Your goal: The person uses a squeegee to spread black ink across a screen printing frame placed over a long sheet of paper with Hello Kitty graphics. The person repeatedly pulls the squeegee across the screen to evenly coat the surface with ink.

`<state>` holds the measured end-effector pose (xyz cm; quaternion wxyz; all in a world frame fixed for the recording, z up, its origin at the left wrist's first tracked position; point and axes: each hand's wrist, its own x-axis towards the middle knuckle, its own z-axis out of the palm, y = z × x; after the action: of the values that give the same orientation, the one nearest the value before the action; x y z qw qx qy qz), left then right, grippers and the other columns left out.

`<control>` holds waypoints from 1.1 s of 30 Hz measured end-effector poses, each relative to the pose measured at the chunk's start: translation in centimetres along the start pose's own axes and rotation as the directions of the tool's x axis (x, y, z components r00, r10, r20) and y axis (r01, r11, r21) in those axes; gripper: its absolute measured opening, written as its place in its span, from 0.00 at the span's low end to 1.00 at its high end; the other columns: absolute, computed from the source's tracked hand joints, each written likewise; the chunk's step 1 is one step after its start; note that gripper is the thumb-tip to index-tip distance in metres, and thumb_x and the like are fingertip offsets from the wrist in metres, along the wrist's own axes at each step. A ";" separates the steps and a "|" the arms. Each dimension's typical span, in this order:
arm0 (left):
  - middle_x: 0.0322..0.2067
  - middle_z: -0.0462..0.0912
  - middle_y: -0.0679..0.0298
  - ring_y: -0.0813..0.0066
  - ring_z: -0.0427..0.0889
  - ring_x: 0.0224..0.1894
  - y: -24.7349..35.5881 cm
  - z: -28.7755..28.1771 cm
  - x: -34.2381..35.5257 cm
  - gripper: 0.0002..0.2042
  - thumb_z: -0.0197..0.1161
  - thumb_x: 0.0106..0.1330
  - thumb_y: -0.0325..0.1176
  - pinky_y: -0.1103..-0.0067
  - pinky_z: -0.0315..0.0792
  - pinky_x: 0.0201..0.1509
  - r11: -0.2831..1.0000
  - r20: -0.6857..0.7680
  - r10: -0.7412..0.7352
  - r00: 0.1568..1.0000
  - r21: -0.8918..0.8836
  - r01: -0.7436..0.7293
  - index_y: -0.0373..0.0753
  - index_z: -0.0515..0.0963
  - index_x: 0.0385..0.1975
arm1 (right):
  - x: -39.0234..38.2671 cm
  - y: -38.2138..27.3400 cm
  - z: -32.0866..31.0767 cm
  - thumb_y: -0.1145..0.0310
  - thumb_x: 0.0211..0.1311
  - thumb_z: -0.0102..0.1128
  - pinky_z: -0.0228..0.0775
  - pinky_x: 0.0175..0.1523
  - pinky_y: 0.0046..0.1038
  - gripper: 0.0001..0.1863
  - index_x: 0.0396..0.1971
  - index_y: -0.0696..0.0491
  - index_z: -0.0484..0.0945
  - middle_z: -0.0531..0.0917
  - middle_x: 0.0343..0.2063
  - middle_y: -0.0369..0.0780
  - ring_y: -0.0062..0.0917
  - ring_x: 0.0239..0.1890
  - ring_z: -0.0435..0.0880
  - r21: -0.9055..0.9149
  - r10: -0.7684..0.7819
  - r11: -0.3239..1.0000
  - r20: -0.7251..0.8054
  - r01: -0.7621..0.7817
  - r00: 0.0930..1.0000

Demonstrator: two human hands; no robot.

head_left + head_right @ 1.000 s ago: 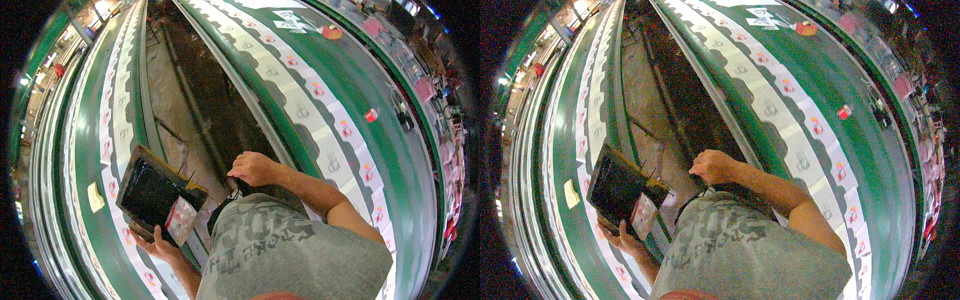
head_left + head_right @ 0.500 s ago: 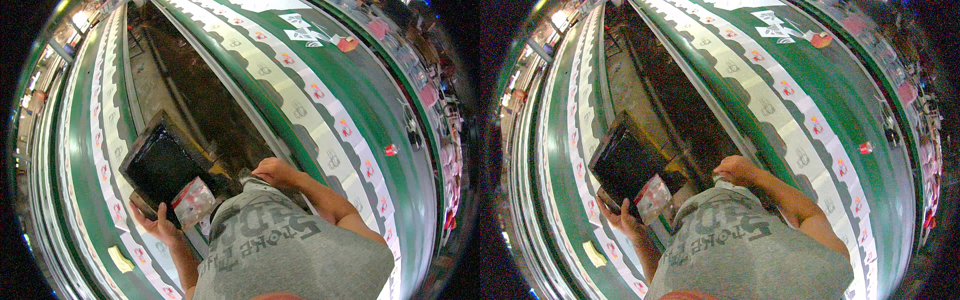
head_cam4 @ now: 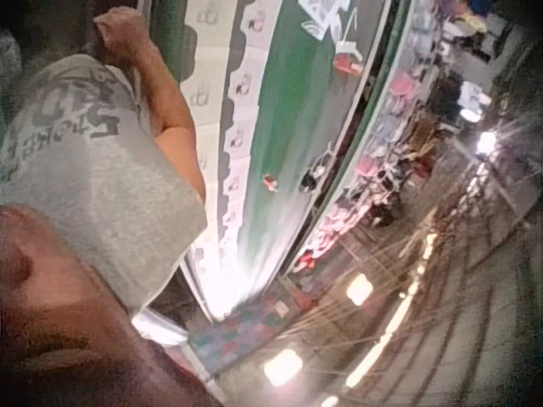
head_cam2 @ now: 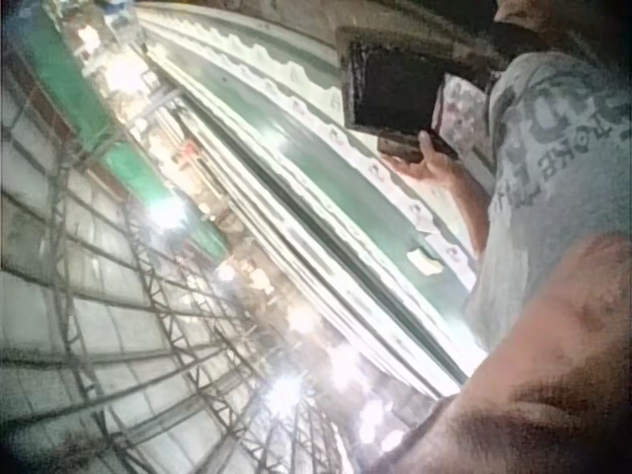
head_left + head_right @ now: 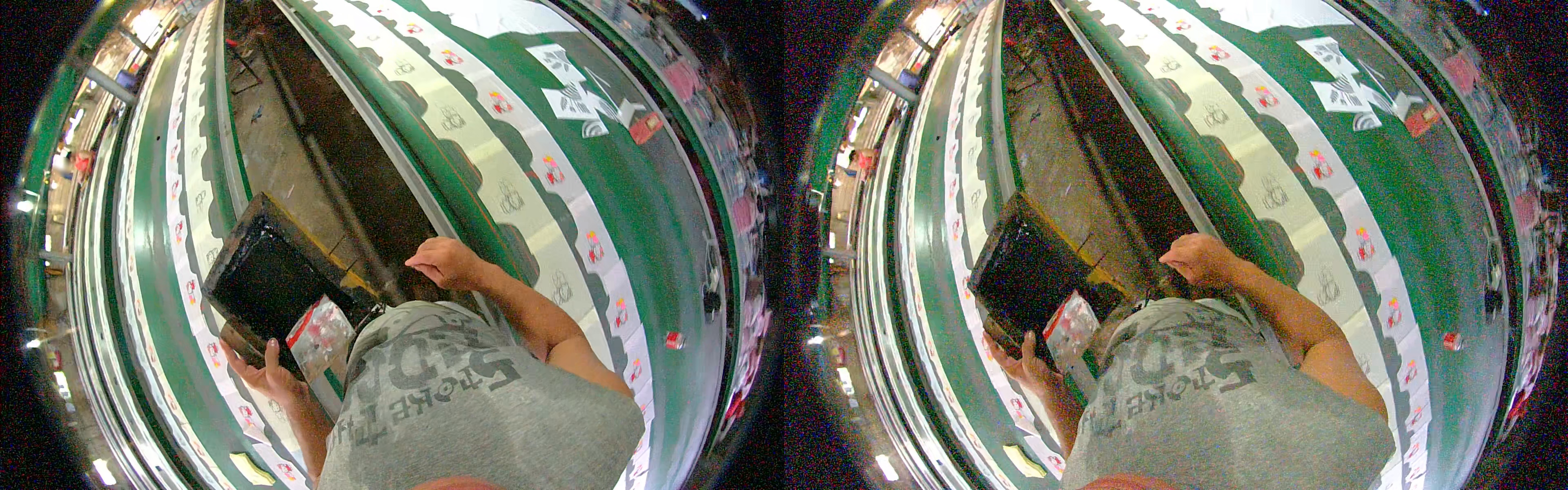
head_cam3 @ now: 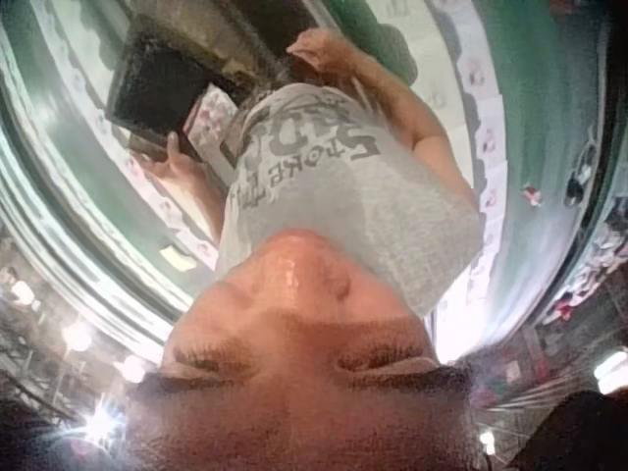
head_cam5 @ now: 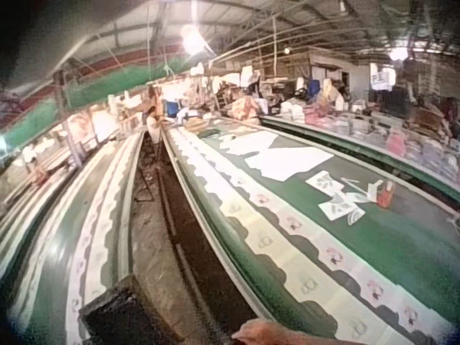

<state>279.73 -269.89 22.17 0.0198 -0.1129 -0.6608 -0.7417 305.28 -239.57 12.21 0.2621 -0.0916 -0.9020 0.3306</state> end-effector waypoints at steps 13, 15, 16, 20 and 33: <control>0.80 0.72 0.48 0.51 0.73 0.79 -11.9 11.9 23.4 0.47 0.70 0.60 0.11 0.59 0.66 0.85 0.998 0.037 -0.037 0.999 -0.049 0.038 0.36 0.64 0.85 | 25.0 13.2 0.3 0.76 0.63 0.77 0.83 0.51 0.46 0.11 0.45 0.51 0.91 0.90 0.36 0.43 0.45 0.43 0.90 -0.076 -0.015 0.997 0.053 0.019 0.998; 0.80 0.72 0.49 0.52 0.73 0.78 -11.2 16.4 27.6 0.47 0.69 0.61 0.10 0.59 0.65 0.85 0.996 0.024 -0.091 0.996 -0.026 0.091 0.36 0.63 0.85 | 28.9 15.1 0.1 0.76 0.63 0.77 0.83 0.50 0.46 0.11 0.44 0.51 0.91 0.90 0.35 0.42 0.45 0.42 0.90 -0.122 0.005 0.993 0.084 0.005 0.996; 0.80 0.72 0.49 0.52 0.74 0.78 -11.1 18.4 29.8 0.47 0.69 0.61 0.10 0.59 0.64 0.86 0.994 0.033 -0.107 0.994 -0.026 0.108 0.36 0.63 0.85 | 30.7 15.7 -0.5 0.76 0.63 0.77 0.83 0.50 0.46 0.11 0.44 0.51 0.91 0.90 0.35 0.42 0.45 0.42 0.90 -0.134 0.022 0.991 0.076 -0.011 0.997; 0.79 0.73 0.50 0.53 0.75 0.77 -11.3 24.9 38.4 0.47 0.70 0.61 0.10 0.61 0.65 0.85 0.995 0.086 -0.104 0.991 0.011 0.103 0.36 0.63 0.85 | 36.4 18.5 -1.5 0.76 0.62 0.78 0.83 0.49 0.45 0.11 0.44 0.51 0.92 0.90 0.34 0.42 0.44 0.41 0.90 -0.144 0.151 0.978 0.009 -0.148 0.988; 0.81 0.71 0.51 0.56 0.75 0.77 -17.8 48.2 58.1 0.49 0.71 0.61 0.08 0.63 0.67 0.84 0.993 0.389 -0.039 0.921 -0.085 0.078 0.36 0.62 0.86 | 48.1 33.3 -2.4 0.67 0.68 0.77 0.85 0.54 0.45 0.09 0.45 0.51 0.92 0.94 0.40 0.44 0.45 0.46 0.93 -0.021 0.435 0.893 -0.220 -0.450 0.873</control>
<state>226.80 -213.22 20.94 -0.1384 -0.2380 -0.6174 -0.7369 265.65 -196.50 12.12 0.2695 -0.3392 -0.8355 0.3379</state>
